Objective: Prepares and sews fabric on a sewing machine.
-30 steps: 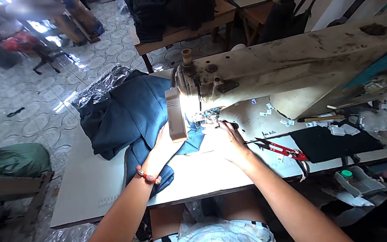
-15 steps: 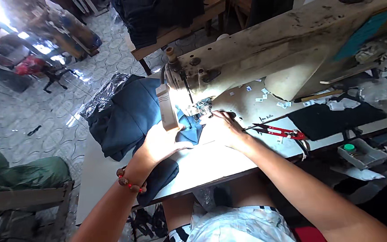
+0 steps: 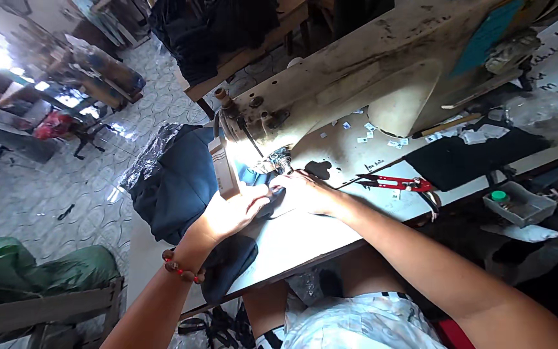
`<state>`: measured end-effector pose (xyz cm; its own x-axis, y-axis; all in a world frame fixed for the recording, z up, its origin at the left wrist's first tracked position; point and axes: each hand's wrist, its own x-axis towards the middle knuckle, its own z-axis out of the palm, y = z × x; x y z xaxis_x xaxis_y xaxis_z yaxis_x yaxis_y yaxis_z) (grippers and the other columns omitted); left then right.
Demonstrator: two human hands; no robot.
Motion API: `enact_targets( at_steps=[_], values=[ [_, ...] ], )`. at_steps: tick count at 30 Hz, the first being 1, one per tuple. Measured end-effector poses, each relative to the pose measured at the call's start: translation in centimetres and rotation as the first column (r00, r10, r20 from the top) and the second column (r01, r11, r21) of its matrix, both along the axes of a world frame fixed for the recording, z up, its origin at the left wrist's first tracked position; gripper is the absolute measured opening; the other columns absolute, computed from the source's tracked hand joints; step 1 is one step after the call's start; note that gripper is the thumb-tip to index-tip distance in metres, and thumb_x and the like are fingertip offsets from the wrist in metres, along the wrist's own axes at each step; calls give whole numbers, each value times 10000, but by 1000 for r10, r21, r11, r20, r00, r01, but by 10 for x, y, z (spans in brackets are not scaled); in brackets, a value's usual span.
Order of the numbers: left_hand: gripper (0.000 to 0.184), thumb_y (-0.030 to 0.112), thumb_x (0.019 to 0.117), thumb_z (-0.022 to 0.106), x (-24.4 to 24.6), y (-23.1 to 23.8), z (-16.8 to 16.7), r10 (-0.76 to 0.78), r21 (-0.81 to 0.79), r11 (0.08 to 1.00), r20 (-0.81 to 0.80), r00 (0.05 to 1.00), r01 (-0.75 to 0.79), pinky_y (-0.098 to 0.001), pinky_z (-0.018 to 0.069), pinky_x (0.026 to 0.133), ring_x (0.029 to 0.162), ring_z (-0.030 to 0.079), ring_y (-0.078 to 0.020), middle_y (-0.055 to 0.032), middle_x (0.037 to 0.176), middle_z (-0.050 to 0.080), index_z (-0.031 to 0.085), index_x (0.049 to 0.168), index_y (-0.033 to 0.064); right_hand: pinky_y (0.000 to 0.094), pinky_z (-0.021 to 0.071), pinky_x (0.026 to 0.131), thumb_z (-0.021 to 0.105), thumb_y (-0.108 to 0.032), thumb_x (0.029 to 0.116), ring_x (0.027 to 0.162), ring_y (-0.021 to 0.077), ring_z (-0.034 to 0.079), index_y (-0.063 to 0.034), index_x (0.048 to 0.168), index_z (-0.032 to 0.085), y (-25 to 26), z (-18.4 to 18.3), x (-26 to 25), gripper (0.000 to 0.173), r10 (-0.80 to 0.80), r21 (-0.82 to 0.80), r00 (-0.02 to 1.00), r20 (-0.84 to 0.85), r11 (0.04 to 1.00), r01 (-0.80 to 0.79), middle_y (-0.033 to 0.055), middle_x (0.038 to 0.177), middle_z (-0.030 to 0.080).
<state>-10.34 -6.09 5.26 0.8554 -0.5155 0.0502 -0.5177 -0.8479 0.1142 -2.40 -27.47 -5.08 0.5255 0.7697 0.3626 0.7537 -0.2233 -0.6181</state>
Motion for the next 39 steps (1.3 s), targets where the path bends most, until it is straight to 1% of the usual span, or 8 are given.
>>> enact_targets(
  at_steps=[3, 7, 13, 19, 22, 26, 30, 39],
  values=[
    [435, 486, 893, 709, 2, 8, 0, 217, -26, 976, -24, 976, -218, -529, 549, 804, 930, 698, -239, -56, 1035, 733, 691, 1243, 228, 496, 485, 1034, 664, -56, 920, 1162, 302, 632, -95, 1244, 664, -2, 3, -1, 327, -29, 41, 996, -82, 999, 32, 129, 1194, 683],
    [274, 334, 837, 835, -2, -2, -3, 252, 10, 968, 24, 967, -252, -568, 514, 759, 861, 694, -288, -66, 905, 736, 758, 1062, 199, 505, 486, 1014, 680, -55, 908, 1129, 309, 643, -88, 1189, 699, -2, 3, -1, 284, -15, 41, 997, -81, 999, 19, 131, 1128, 699],
    [213, 255, 905, 772, -15, -19, -17, 303, 36, 949, 172, 937, -314, -593, 497, 832, 916, 678, -355, -118, 937, 723, 779, 1090, 149, 462, 483, 1022, 610, -34, 950, 1124, 285, 658, -26, 1093, 742, -3, -1, 2, 195, 37, 109, 998, -41, 993, -32, 135, 1091, 722],
    [135, 168, 934, 708, -23, -48, -49, 39, -9, 999, 209, 977, -38, -485, 521, 726, 852, 646, -311, -103, 881, 666, 740, 831, 87, 421, 517, 1008, 611, -37, 894, 1124, 265, 678, -29, 955, 768, -13, -10, -2, 168, 126, 75, 974, 190, 987, -143, 124, 1100, 739],
    [138, 276, 926, 711, -15, -38, -56, -33, -63, 997, 232, 972, 49, -490, 516, 886, 1004, 654, -277, -59, 1045, 703, 771, 925, 152, 386, 562, 846, 620, -65, 879, 932, 238, 699, -39, 840, 752, -20, -14, -9, 140, 121, 114, 958, 261, 981, -155, 111, 921, 724],
    [420, 567, 895, 642, -10, -9, -65, -39, 19, 999, 232, 972, 36, -505, 443, 842, 873, 620, -271, -27, 886, 669, 740, 1043, 186, 365, 575, 915, 631, -149, 960, 1028, 213, 727, -56, 977, 797, -28, -13, -25, 191, 84, 59, 958, 274, 993, -104, 98, 1045, 768],
    [428, 523, 965, 526, -16, -1, -83, -24, -74, 996, 189, 982, 38, -483, 435, 982, 1167, 609, -252, 0, 1276, 701, 756, 1104, 190, 358, 564, 971, 597, -147, 991, 1112, 210, 721, -77, 1023, 807, -31, -16, -27, 224, 69, 38, 957, 281, 996, -83, 91, 1123, 772],
    [434, 399, 1020, 391, -10, 1, -85, 101, -161, 982, -17, 995, -102, -511, 449, 941, 1205, 601, -261, 4, 1296, 688, 763, 1135, 208, 334, 568, 928, 599, -139, 986, 1049, 194, 726, -80, 984, 801, -28, -17, -23, 211, 56, 56, 960, 274, 996, -74, 80, 1054, 777]
  ],
)
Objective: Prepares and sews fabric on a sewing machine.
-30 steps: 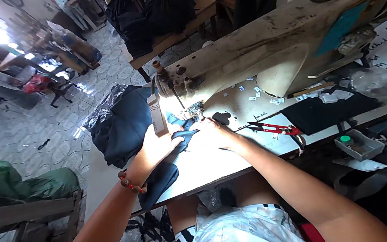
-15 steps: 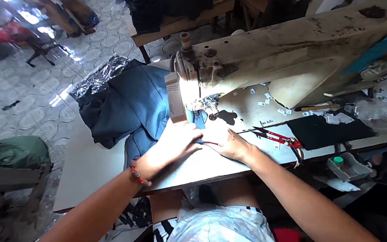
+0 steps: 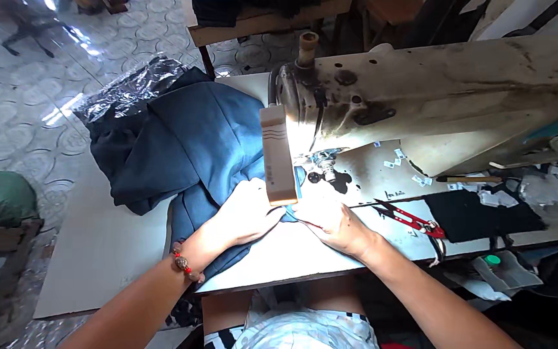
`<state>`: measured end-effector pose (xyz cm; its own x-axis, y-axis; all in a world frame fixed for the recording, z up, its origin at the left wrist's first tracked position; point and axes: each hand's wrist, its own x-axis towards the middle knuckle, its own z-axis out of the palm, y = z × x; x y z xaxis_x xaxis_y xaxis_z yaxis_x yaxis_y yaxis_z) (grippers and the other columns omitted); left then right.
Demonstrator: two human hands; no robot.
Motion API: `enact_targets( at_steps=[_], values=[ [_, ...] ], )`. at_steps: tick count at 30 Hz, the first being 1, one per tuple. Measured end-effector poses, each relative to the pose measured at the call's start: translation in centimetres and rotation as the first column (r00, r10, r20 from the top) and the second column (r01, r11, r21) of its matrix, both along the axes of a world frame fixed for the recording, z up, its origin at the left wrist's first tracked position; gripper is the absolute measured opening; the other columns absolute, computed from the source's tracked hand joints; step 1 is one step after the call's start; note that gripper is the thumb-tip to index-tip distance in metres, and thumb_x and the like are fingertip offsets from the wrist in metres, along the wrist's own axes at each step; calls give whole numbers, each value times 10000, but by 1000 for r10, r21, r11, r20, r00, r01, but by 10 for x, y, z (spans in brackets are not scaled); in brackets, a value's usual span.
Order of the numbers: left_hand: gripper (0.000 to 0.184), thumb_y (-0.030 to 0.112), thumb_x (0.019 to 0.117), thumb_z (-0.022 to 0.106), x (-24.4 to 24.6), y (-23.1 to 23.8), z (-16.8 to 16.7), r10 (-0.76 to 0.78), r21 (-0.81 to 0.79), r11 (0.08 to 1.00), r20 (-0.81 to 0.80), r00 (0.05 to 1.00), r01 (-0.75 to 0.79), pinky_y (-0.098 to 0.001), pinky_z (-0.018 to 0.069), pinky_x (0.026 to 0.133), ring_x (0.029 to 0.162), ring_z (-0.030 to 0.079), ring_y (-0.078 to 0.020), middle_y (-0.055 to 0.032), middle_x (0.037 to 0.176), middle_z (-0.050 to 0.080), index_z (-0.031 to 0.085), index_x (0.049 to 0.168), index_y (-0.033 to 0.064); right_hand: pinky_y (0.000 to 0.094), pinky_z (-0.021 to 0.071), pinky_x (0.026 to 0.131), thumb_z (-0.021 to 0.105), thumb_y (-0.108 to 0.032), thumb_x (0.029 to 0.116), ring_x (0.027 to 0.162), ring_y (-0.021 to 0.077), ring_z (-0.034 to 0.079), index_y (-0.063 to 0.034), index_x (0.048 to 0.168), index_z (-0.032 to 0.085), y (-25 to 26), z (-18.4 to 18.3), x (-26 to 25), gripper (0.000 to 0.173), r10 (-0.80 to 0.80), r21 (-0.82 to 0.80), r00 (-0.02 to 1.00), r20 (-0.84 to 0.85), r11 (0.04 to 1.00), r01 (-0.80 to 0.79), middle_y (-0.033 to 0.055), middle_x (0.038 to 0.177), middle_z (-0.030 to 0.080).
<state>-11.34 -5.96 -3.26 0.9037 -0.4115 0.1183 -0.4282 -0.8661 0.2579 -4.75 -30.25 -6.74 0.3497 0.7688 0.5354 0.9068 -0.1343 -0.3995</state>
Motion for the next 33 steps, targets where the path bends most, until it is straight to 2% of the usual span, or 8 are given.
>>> enact_targets(
  at_steps=[2, 5, 10, 14, 16, 19, 23, 33],
  values=[
    [334, 297, 959, 470, 8, 10, 6, -15, 13, 1000, 49, 999, 14, -502, 501, 844, 1107, 634, -290, -51, 1271, 680, 762, 1029, 150, 340, 565, 905, 609, -116, 960, 998, 204, 719, -65, 949, 793, 6, 5, 8, 191, -1, -8, 1000, 1, 1000, 1, 84, 1005, 766],
    [325, 269, 1042, 525, -2, 20, 54, 1, 5, 1000, 38, 999, -1, -505, 491, 992, 1194, 615, -314, -140, 1270, 656, 687, 1269, 101, 353, 554, 924, 616, -106, 933, 1014, 222, 699, -44, 968, 774, 13, 6, 20, 173, -15, -30, 999, -29, 999, 14, 94, 1018, 745],
    [200, 267, 959, 596, 12, -1, 98, -56, -22, 998, -142, 988, 54, -373, 504, 620, 723, 645, -164, -40, 774, 646, 712, 907, 113, 351, 518, 994, 620, -57, 926, 1057, 212, 676, -49, 980, 762, 21, 11, 29, 152, -26, -20, 988, -154, 1000, 23, 83, 1033, 734],
    [407, 496, 935, 667, 24, 4, 78, 214, 202, 966, -276, 937, -161, -504, 521, 693, 828, 671, -282, -103, 846, 665, 705, 989, 95, 359, 517, 985, 628, -69, 944, 1042, 217, 674, -42, 985, 752, 22, 11, 31, 133, 6, 12, 981, -194, 1000, -4, 90, 1023, 727],
    [289, 419, 917, 730, 13, 6, 65, 215, 53, 976, -183, 959, -209, -486, 520, 636, 756, 661, -251, -72, 786, 663, 720, 887, 131, 358, 517, 985, 621, -55, 940, 1041, 217, 674, -41, 992, 754, 22, 12, 30, 143, 12, 19, 977, -211, 1000, -8, 90, 1028, 725],
    [202, 347, 992, 648, 3, -4, 59, 184, -57, 978, -214, 959, -200, -485, 555, 733, 835, 677, -215, -45, 911, 699, 730, 1052, 172, 362, 518, 988, 612, -33, 938, 1043, 219, 674, -43, 985, 747, 22, 12, 30, 143, 30, 35, 973, -227, 999, -23, 96, 1029, 721],
    [205, 251, 1012, 620, -9, -8, 61, 187, -143, 967, -158, 970, -210, -454, 523, 602, 658, 619, -205, -51, 831, 669, 656, 1200, 175, 419, 511, 975, 634, -121, 953, 1058, 240, 661, -59, 989, 763, 29, 12, 25, 147, -3, 26, 972, -235, 1000, 10, 89, 1027, 716],
    [244, 258, 814, 859, -19, -22, 55, 428, -68, 900, -54, 902, -431, -525, 521, 725, 813, 678, -257, -63, 878, 717, 737, 997, 151, 450, 525, 950, 626, -76, 949, 1030, 278, 681, -26, 978, 745, 30, 12, 19, 133, -19, 34, 971, -238, 999, 28, 124, 1010, 717]
  ],
)
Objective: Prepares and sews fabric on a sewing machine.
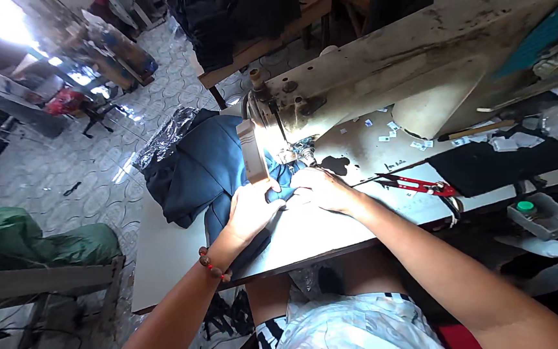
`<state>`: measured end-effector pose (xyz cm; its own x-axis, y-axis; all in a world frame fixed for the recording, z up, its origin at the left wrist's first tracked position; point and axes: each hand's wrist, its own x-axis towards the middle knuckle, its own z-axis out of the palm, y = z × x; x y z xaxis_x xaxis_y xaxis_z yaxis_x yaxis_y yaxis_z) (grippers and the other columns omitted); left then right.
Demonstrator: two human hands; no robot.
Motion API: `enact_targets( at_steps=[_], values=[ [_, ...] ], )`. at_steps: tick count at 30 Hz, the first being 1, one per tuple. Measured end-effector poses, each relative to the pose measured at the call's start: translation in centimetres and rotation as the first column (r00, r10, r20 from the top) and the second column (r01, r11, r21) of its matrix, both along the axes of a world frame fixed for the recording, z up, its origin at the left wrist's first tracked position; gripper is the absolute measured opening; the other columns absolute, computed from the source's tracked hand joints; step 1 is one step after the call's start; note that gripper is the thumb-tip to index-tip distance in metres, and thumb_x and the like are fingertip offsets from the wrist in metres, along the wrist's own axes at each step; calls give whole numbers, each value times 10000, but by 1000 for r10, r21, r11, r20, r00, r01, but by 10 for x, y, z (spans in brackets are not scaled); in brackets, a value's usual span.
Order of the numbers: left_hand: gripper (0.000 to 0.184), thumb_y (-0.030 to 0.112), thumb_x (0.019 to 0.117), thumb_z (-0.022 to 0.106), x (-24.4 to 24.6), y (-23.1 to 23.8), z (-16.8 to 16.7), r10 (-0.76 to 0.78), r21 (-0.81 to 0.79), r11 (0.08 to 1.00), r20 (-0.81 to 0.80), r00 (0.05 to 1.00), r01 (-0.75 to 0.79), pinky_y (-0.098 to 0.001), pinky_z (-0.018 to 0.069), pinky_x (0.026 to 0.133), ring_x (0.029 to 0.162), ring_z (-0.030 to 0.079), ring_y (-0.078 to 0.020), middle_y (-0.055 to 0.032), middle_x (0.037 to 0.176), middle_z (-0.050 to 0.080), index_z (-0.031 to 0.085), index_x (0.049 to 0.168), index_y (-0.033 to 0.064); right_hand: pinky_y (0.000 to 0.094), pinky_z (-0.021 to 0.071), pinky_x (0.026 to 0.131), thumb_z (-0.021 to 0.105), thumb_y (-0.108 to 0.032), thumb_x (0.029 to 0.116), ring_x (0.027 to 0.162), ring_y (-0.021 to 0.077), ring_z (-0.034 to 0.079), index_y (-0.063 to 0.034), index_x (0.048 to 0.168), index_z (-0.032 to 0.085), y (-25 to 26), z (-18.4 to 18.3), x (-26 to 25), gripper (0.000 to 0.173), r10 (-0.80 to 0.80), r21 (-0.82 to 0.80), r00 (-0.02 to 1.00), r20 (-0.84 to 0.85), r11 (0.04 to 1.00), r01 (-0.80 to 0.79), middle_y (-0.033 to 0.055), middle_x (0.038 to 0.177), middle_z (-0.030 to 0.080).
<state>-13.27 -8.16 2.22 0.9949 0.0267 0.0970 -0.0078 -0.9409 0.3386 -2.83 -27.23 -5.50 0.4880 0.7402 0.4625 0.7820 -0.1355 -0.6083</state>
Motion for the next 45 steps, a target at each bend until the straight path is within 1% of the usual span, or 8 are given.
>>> enact_targets(
  at_steps=[6, 14, 19, 22, 25, 39, 42, 45],
  values=[
    [259, 247, 858, 834, 8, 10, 16, -59, 73, 996, 0, 998, 59, -544, 541, 764, 892, 693, -277, -81, 974, 723, 716, 1075, 167, 444, 530, 932, 616, -90, 971, 1013, 258, 674, -39, 1002, 740, -1, 4, 1, 138, -21, -49, 997, -73, 999, 18, 109, 1008, 704],
    [206, 314, 884, 789, 9, 15, 8, -326, 394, 881, 100, 940, 263, -516, 498, 701, 793, 673, -323, -101, 818, 689, 766, 954, 122, 455, 530, 912, 626, -93, 947, 1010, 266, 669, -51, 989, 753, 0, 0, 4, 140, 4, -45, 1000, -13, 999, -5, 106, 1002, 698],
    [514, 442, 843, 796, 10, 18, -4, -325, 338, 898, 76, 943, 282, -514, 523, 740, 904, 685, -322, -115, 1054, 726, 724, 1229, 109, 440, 525, 943, 621, -81, 961, 1042, 262, 663, -45, 1009, 745, -3, 0, 5, 138, 19, -34, 999, -40, 999, -20, 107, 1035, 701],
    [368, 447, 896, 759, 12, 20, 6, -282, 326, 909, 16, 959, 261, -537, 483, 744, 900, 638, -346, -119, 947, 667, 720, 1059, 120, 424, 526, 957, 624, -79, 960, 1047, 238, 664, -61, 1007, 745, -3, 1, 4, 131, 10, -35, 999, -51, 999, -11, 88, 1049, 704],
    [206, 334, 849, 813, 19, 16, 23, -286, 72, 955, -9, 958, 286, -444, 483, 685, 811, 631, -205, -33, 836, 645, 704, 888, 163, 398, 538, 937, 626, -63, 962, 1010, 214, 674, -49, 1004, 739, -3, 0, 3, 122, -2, 10, 995, -103, 1000, 3, 89, 1031, 706],
    [141, 176, 967, 702, 12, 21, 14, -83, -302, 950, -16, 996, 74, -303, 537, 663, 731, 631, -91, -11, 877, 667, 644, 1095, 159, 496, 541, 903, 622, -21, 937, 1012, 288, 694, -43, 1152, 676, -2, 12, -1, 222, -79, -36, 967, -243, 997, 72, 147, 1059, 715],
    [89, 182, 892, 772, 12, 16, 9, -86, -296, 949, 82, 993, 107, -243, 502, 600, 654, 591, -50, 41, 821, 679, 717, 961, 169, 479, 561, 858, 671, -57, 922, 959, 259, 696, -100, 1151, 664, -2, 3, 0, 233, -94, -47, 978, -187, 995, 87, 102, 1020, 710],
    [232, 213, 784, 869, 10, 12, 3, 10, -245, 969, 106, 994, 17, -326, 515, 609, 699, 622, -97, 32, 854, 696, 713, 954, 198, 480, 545, 895, 745, -117, 862, 1000, 242, 686, -128, 1180, 683, -2, 1, 0, 324, -71, -31, 983, -170, 997, 67, 75, 1063, 714]
  ],
)
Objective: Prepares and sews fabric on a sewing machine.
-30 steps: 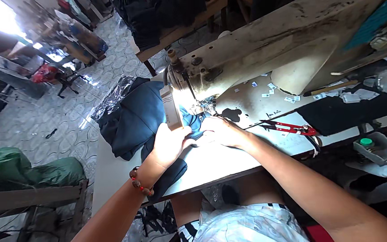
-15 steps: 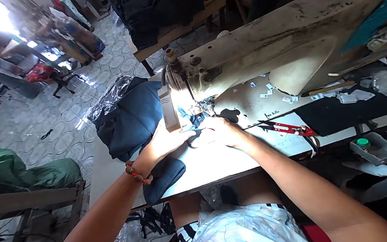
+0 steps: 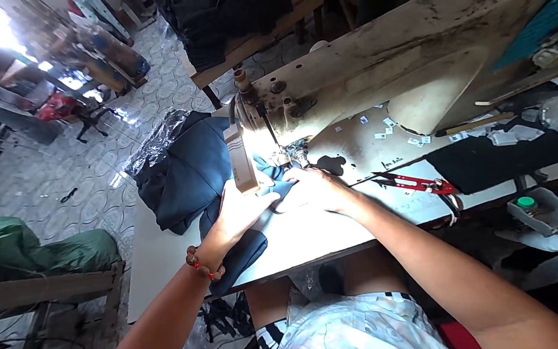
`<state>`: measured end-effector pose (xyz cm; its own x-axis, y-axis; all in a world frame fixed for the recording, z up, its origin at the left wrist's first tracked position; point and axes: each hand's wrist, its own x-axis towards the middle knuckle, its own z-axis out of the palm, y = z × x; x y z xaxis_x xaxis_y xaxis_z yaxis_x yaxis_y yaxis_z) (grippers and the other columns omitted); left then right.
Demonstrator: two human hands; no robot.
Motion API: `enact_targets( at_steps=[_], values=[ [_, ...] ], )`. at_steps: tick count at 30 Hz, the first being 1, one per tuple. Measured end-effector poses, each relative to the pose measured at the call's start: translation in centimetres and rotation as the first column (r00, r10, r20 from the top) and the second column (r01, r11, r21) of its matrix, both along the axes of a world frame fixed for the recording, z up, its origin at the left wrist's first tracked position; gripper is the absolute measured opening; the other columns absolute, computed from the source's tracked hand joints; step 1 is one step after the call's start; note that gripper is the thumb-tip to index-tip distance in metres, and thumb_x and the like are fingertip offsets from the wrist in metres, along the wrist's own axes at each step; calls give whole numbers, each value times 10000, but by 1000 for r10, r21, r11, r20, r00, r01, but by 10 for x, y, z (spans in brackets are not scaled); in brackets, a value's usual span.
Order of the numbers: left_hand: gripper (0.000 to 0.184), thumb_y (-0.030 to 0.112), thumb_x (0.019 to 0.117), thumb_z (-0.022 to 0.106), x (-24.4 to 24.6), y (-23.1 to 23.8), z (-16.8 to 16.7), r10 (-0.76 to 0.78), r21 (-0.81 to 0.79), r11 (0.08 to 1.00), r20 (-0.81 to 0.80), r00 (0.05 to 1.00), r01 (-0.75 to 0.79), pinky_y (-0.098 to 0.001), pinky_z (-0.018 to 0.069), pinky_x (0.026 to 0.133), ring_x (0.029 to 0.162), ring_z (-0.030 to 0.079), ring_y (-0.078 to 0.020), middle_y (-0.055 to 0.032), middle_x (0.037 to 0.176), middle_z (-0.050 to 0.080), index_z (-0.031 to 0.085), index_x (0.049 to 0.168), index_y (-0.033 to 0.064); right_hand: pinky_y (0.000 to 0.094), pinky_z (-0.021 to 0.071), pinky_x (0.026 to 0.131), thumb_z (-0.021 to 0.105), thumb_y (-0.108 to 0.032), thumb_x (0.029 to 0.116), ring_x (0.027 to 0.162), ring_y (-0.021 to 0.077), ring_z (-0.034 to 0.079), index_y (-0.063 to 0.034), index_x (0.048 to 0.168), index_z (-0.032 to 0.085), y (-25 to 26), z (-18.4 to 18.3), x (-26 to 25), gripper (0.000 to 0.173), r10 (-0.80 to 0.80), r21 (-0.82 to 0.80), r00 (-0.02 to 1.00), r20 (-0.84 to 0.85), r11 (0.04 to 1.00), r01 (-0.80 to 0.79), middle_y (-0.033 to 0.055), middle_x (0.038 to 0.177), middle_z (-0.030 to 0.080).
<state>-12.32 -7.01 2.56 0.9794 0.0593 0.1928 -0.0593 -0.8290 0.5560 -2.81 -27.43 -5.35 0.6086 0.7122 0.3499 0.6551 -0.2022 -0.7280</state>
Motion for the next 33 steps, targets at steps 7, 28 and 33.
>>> enact_targets(
  at_steps=[7, 28, 33],
  values=[
    [170, 262, 933, 754, 2, 2, 3, -94, 424, 903, 59, 994, 61, -521, 508, 903, 1030, 660, -321, -94, 1042, 726, 758, 1058, 147, 432, 518, 1001, 693, -65, 893, 1103, 206, 669, -142, 1200, 734, -1, -1, 3, 319, 32, -20, 999, 4, 999, -32, 49, 1154, 721],
    [291, 365, 988, 621, -8, -25, -57, -374, 288, 894, 56, 926, 344, -383, 497, 676, 748, 656, -180, -25, 774, 658, 755, 869, 136, 370, 559, 968, 595, -134, 962, 1112, 252, 720, -38, 949, 789, -22, -18, -32, 217, 0, 14, 907, 421, 1000, -6, 125, 1073, 775],
    [330, 456, 965, 633, 13, 4, -25, -496, 501, 738, -53, 867, 452, -475, 493, 819, 998, 659, -258, -39, 1111, 725, 758, 993, 152, 358, 574, 922, 603, -129, 975, 1040, 228, 728, -54, 945, 786, -28, -10, -19, 200, 114, -44, 889, 444, 993, -105, 109, 1031, 770]
  ],
)
